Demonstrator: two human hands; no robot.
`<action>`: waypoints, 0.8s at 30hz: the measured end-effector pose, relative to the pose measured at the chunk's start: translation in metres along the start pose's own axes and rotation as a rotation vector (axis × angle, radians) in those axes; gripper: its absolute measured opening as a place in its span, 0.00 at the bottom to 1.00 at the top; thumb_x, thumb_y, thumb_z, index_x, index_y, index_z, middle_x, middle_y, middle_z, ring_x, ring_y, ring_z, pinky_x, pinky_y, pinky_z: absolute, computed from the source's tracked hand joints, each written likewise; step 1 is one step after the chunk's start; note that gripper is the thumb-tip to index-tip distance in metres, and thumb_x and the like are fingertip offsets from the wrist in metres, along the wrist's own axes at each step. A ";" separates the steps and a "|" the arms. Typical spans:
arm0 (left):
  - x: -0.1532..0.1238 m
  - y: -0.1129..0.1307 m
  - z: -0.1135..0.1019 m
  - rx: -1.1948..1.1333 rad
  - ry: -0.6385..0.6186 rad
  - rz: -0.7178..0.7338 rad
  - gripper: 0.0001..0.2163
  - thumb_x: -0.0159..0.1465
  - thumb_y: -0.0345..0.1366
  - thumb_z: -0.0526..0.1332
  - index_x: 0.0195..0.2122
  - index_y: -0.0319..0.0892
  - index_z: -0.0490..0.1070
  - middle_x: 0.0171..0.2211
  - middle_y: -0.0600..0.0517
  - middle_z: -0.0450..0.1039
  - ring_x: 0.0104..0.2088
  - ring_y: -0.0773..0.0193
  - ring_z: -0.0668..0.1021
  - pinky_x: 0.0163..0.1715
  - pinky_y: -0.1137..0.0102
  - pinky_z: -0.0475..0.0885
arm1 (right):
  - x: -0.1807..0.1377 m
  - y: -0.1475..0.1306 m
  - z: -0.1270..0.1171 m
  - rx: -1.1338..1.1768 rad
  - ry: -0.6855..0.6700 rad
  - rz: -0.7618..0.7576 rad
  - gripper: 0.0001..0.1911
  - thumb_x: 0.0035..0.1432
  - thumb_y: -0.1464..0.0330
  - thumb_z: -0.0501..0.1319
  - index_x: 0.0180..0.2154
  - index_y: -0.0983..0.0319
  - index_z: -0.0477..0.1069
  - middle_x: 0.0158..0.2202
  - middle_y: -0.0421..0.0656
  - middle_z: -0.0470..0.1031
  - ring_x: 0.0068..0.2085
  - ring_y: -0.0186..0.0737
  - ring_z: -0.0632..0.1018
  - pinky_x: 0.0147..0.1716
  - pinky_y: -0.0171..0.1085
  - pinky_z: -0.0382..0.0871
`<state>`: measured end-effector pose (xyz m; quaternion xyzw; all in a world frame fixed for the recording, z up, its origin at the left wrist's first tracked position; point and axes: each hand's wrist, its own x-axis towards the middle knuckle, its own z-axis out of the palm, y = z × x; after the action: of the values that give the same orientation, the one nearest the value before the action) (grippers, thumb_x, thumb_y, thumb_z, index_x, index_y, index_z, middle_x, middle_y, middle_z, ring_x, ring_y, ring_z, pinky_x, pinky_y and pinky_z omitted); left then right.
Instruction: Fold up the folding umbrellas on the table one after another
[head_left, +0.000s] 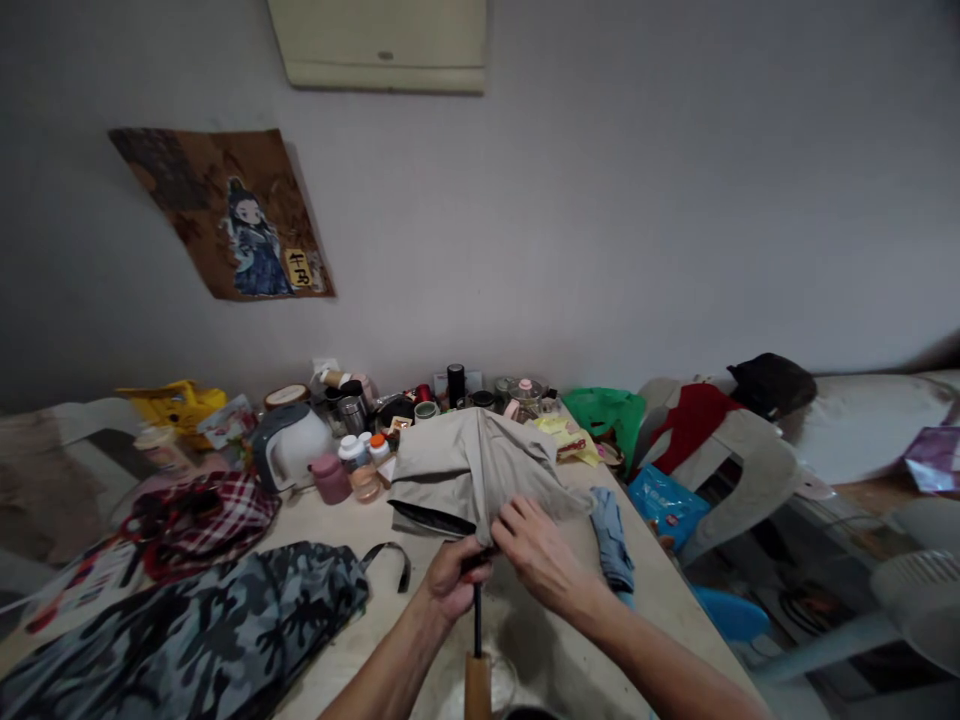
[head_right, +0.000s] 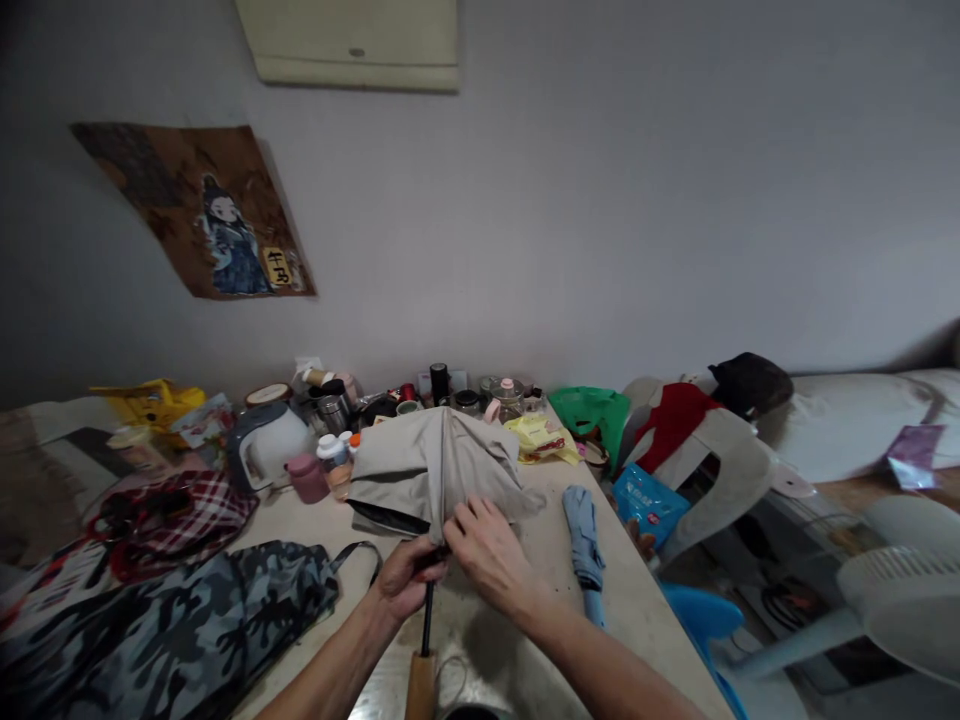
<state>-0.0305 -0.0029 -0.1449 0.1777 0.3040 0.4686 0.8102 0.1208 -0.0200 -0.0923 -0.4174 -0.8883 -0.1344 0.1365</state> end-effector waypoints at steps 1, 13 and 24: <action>-0.003 0.002 0.001 0.023 -0.002 0.009 0.12 0.33 0.26 0.72 0.19 0.33 0.71 0.20 0.51 0.69 0.21 0.73 0.67 0.15 0.80 0.44 | 0.000 -0.001 -0.002 0.009 -0.003 0.010 0.03 0.58 0.76 0.60 0.33 0.64 0.69 0.35 0.45 0.70 0.37 0.44 0.65 0.37 0.41 0.60; -0.009 0.014 0.026 0.139 0.101 0.132 0.15 0.35 0.33 0.72 0.17 0.36 0.65 0.16 0.59 0.58 0.17 0.79 0.57 0.15 0.79 0.41 | -0.002 0.004 -0.027 0.208 0.269 -0.032 0.11 0.58 0.79 0.54 0.42 0.64 0.69 0.39 0.47 0.71 0.40 0.44 0.67 0.39 0.42 0.65; -0.007 0.029 0.036 0.064 -0.026 0.002 0.18 0.39 0.35 0.73 0.20 0.38 0.62 0.16 0.57 0.62 0.15 0.81 0.53 0.13 0.81 0.41 | -0.033 0.022 -0.025 1.259 0.589 0.961 0.19 0.56 0.54 0.60 0.38 0.63 0.66 0.24 0.38 0.67 0.21 0.32 0.65 0.18 0.31 0.59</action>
<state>-0.0283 0.0053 -0.0988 0.2098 0.3079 0.4572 0.8076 0.1609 -0.0385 -0.0779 -0.5437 -0.4514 0.3551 0.6120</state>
